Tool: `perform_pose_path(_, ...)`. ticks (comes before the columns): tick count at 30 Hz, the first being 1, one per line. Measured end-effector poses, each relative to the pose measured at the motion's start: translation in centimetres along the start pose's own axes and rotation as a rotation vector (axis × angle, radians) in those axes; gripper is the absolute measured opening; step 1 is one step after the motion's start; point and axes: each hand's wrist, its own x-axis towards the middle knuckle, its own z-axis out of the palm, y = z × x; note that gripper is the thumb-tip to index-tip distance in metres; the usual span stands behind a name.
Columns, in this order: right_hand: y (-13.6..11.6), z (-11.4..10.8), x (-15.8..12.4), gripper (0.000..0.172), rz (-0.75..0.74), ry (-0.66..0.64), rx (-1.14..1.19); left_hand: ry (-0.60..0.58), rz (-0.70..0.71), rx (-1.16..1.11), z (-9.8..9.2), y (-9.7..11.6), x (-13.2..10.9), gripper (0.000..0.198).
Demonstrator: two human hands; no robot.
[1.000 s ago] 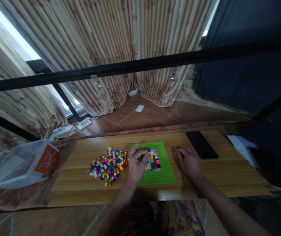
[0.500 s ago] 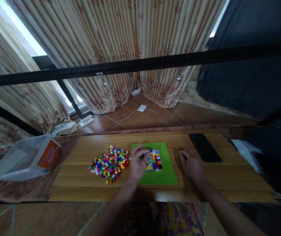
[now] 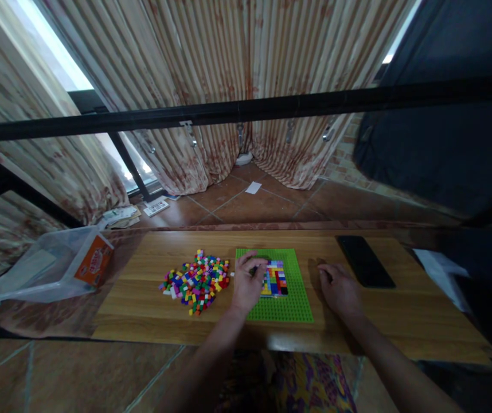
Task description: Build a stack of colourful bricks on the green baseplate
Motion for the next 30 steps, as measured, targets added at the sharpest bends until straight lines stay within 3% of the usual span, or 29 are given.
perform_pose_path(9,0.0,0.0,0.0,0.029,-0.002,0.015,0.004,0.035,-0.008,0.077,0.3,0.7,0.1,0.016)
perform_pose_path(12,0.0,0.0,0.0,0.029,-0.001,0.016,0.0,-0.005,-0.066,0.103,0.5,0.6,0.1,0.028)
perform_pose_path(16,-0.1,0.0,0.0,0.029,0.007,0.013,-0.008,-0.063,-0.09,0.117,0.7,0.5,0.1,0.027)
perform_pose_path(30,0.0,0.1,-0.1,0.029,0.022,0.001,-0.01,-0.03,-0.22,-0.043,2.0,-0.1,0.3,0.024)
